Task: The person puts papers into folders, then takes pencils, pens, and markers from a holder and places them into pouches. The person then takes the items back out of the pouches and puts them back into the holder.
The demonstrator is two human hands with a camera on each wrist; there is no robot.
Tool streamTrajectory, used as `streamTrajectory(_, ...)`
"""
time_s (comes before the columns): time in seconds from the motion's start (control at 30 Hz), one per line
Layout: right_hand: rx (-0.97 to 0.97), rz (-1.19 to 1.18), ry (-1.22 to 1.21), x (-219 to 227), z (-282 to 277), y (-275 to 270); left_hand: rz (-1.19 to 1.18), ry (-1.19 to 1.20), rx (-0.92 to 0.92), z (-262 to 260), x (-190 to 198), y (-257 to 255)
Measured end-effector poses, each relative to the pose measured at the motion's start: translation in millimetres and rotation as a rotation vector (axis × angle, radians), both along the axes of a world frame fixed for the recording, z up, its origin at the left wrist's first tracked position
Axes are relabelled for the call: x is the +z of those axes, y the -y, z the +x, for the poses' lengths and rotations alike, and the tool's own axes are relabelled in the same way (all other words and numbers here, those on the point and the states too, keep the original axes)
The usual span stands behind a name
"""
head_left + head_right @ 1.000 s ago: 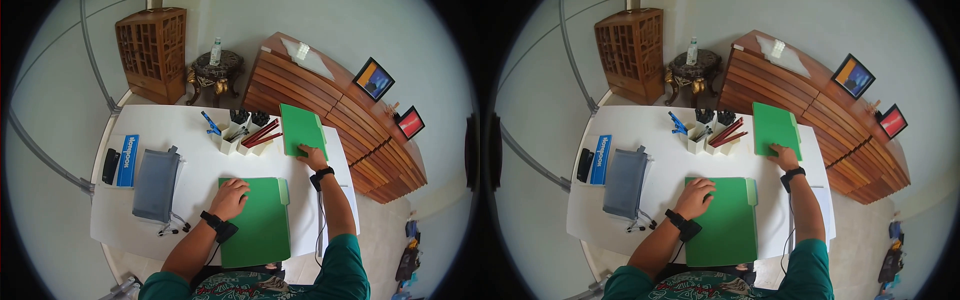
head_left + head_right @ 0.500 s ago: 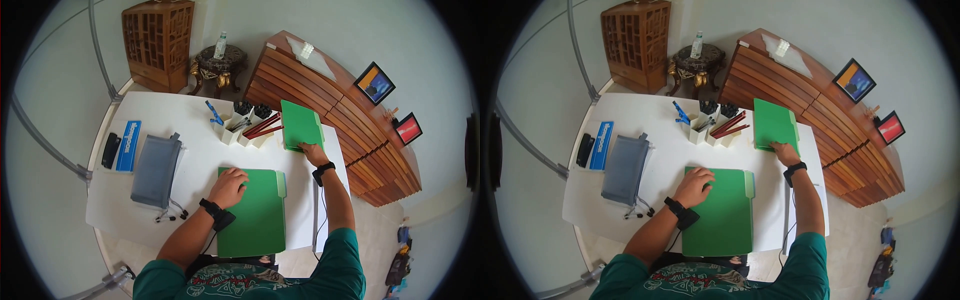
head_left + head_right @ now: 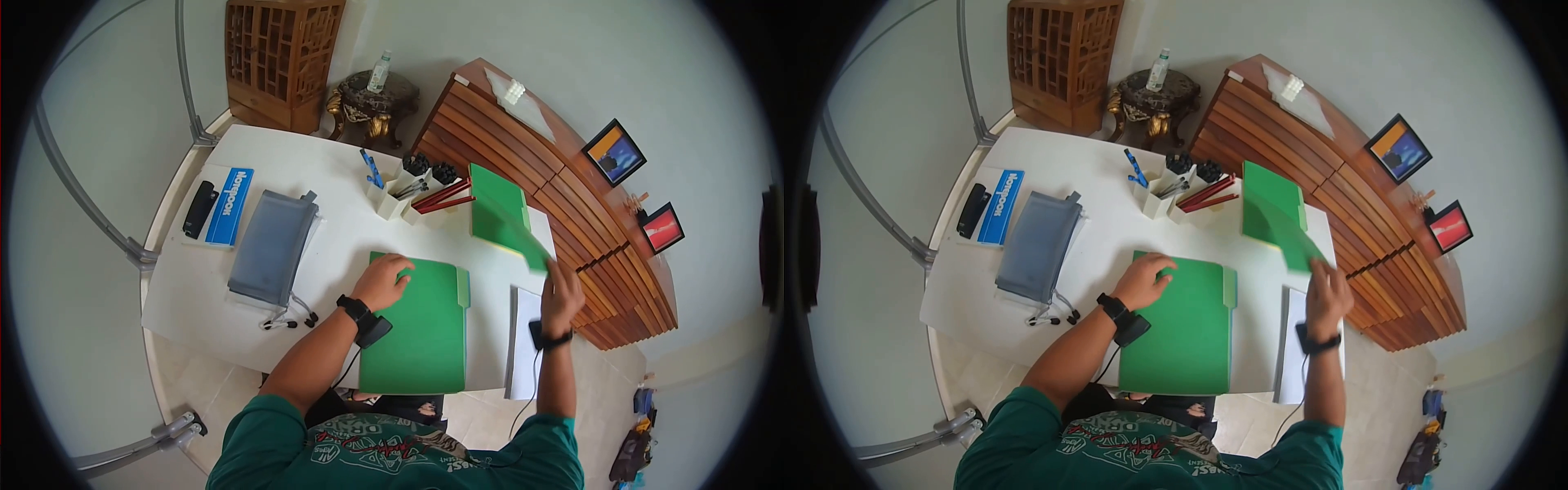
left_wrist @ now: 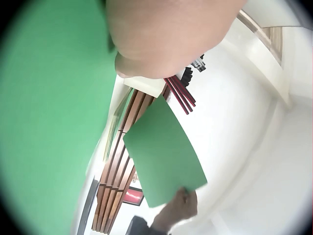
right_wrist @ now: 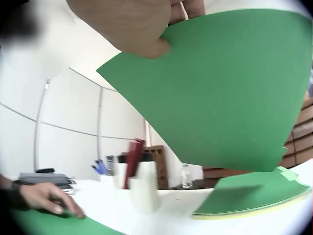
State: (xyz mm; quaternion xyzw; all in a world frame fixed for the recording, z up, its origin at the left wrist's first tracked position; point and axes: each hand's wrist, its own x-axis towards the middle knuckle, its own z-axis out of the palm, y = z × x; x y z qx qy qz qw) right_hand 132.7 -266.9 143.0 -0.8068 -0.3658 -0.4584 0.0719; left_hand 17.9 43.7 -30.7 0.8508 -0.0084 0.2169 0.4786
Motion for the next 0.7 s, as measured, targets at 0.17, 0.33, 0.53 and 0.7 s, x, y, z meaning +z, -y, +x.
streamTrajectory(0.17, 0.220, 0.104, -0.284, -61.6, -162.3, 8.6, -0.305, 0.028, 0.085, 2.7, 3.8, -2.4)
streamTrajectory(0.33, 0.362, -0.168, -0.564, -93.6, -216.4, -19.7, -0.109, 0.120, 0.092, 3.6, -3.0, -1.4)
streamTrajectory(0.53, 0.440, -0.230, -0.740, -115.7, -223.4, -37.2, 0.290, 0.043, 0.063, 2.6, -2.2, 1.4)
streamTrajectory(0.7, 0.458, -0.191, -0.829, -127.0, -226.6, -40.7, 0.314, 0.025, 0.009, 1.7, -2.2, -1.2)
